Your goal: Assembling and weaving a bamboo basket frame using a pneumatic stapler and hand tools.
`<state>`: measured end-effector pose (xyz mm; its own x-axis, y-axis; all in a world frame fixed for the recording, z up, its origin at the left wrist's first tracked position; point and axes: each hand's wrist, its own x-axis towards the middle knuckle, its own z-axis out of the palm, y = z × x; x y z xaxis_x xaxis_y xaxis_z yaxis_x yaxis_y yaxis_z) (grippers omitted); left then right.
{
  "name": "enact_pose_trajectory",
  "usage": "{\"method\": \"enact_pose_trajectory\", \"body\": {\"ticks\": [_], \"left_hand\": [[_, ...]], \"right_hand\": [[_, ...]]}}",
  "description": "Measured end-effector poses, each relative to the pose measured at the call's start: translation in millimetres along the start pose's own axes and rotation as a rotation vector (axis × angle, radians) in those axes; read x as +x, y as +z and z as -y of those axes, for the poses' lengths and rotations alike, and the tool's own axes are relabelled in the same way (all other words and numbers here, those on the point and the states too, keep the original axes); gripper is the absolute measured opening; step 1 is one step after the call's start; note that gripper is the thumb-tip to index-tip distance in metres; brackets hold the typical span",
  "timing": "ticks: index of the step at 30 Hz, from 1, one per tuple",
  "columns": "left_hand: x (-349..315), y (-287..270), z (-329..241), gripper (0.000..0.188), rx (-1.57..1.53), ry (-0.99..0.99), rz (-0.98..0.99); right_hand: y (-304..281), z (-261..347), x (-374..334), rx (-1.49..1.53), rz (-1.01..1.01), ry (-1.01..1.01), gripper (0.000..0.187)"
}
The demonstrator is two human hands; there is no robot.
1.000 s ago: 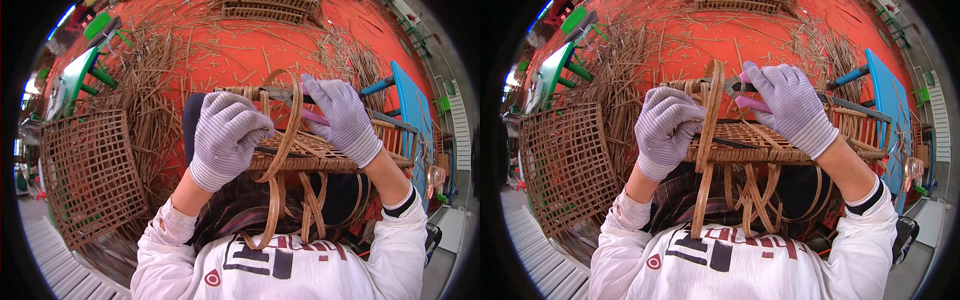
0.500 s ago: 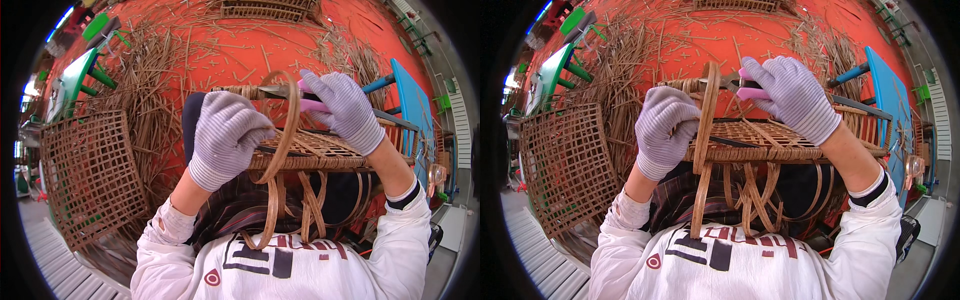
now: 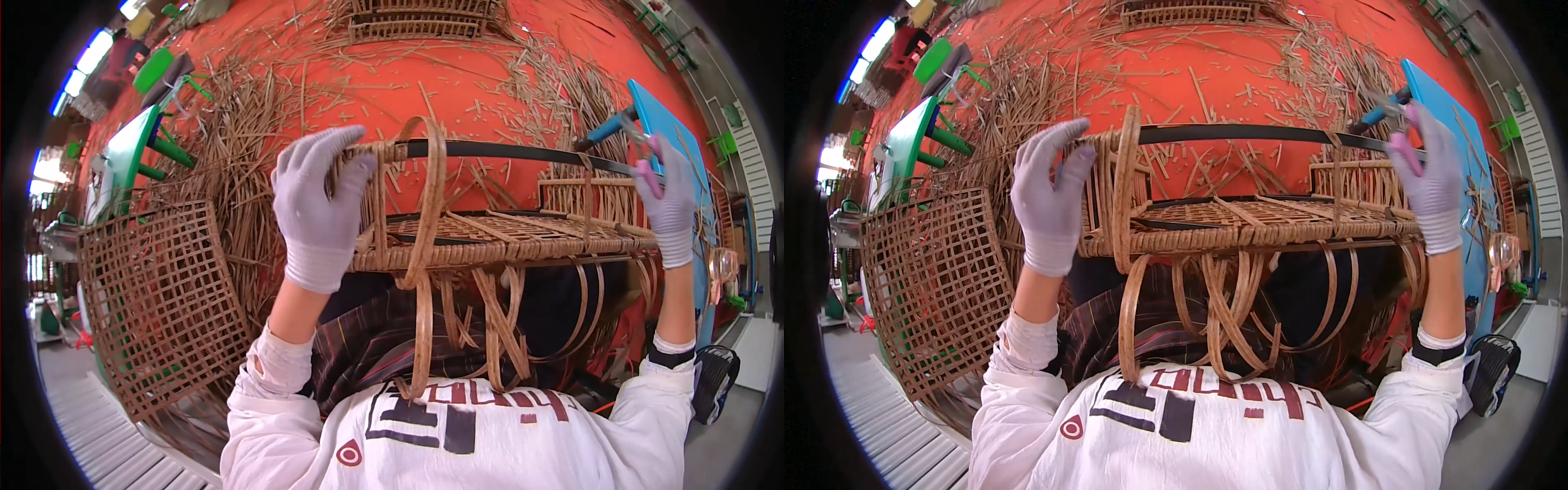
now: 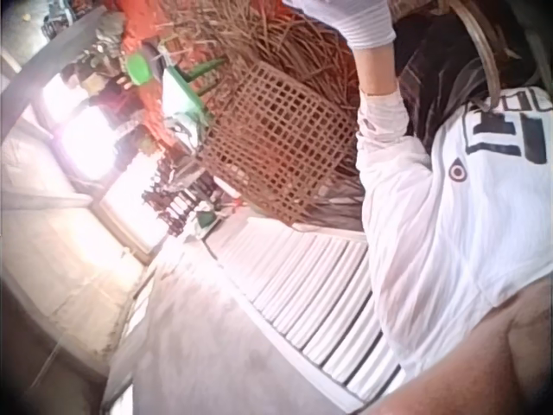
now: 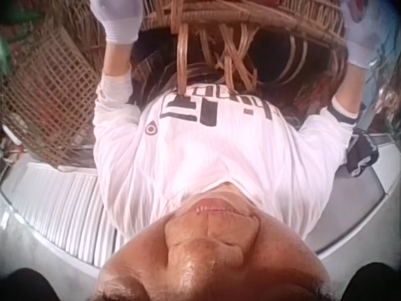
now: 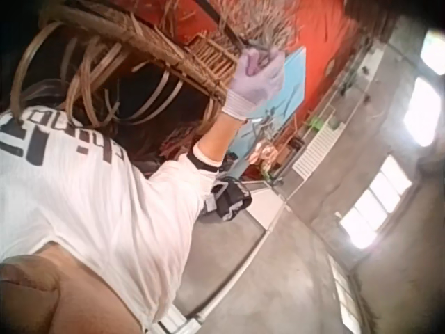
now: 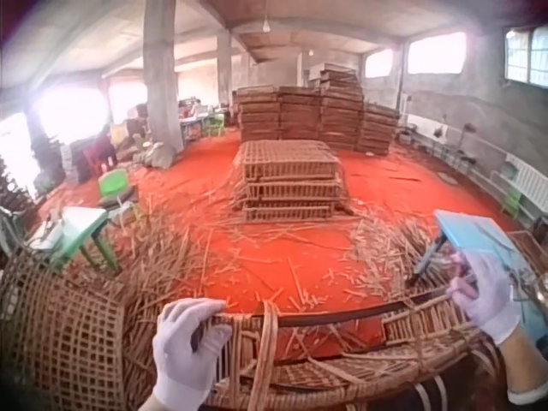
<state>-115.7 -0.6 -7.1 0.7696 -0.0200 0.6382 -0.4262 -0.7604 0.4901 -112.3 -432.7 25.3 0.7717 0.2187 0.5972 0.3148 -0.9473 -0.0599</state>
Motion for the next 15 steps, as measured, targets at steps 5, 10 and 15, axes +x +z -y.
{"method": "enact_pose_trajectory", "body": {"ticks": [5, 10, 15], "left_hand": [[30, 11, 17, 0.026, -0.223, -0.356, 0.415], [39, 0, 19, 0.031, -0.41, -0.471, 0.708], [38, 4, 18, 0.035, -0.361, -0.363, 0.737]], "right_hand": [[-35, -61, -64, -0.235, 0.019, 0.188, 0.049], [-42, -88, -108, -0.258, -0.024, 0.292, 0.05], [-50, -103, -127, -0.316, -0.068, 0.396, 0.046]]}}
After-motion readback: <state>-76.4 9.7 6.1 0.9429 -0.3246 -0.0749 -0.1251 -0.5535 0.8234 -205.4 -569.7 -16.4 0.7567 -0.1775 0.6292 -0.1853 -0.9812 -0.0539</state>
